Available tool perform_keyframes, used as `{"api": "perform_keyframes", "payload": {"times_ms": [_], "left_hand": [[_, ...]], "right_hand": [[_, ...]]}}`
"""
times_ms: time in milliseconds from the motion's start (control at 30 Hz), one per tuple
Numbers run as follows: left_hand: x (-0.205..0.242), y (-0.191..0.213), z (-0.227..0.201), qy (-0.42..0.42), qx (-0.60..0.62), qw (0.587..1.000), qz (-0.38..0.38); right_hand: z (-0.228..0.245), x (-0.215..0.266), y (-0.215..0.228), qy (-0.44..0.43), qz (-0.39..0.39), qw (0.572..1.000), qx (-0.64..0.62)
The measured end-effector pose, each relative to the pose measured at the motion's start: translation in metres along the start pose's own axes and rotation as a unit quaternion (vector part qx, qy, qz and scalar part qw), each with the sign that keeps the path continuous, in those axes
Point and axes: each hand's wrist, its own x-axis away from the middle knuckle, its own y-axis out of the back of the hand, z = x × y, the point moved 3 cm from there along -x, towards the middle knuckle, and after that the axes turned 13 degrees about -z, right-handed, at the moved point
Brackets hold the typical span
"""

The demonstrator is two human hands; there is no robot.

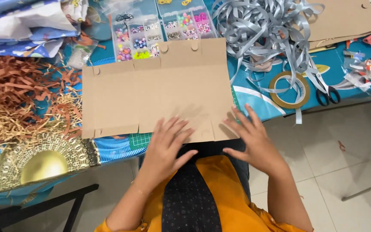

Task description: Sorting small decorative items into a bag, assembling a small cardboard gift box by folding, and filling it with shredded paper.

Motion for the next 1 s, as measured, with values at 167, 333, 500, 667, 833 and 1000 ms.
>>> {"api": "perform_keyframes", "payload": {"times_ms": [167,333,500,667,833,1000], "left_hand": [[-0.001,-0.054,0.010,-0.048,-0.038,0.996,0.072],[0.000,-0.056,0.012,-0.024,-0.044,0.994,0.094],[-0.011,-0.043,0.007,0.051,-0.012,0.996,0.070],[-0.047,-0.015,-0.013,0.142,0.042,0.987,0.068],[-0.046,-0.028,-0.004,0.073,-0.006,0.997,-0.002],[-0.043,-0.034,0.000,0.068,0.003,0.997,-0.047]], "right_hand": [[-0.014,-0.003,-0.001,-0.004,-0.005,1.000,-0.008],[-0.029,-0.027,-0.012,-0.055,-0.070,0.992,-0.086],[-0.015,-0.046,-0.046,-0.091,-0.166,0.981,-0.051],[0.029,-0.061,-0.046,0.025,-0.117,0.991,-0.060],[0.047,-0.065,-0.042,0.085,-0.104,0.978,-0.162],[0.028,-0.037,-0.037,0.086,-0.250,0.951,-0.159]]}}
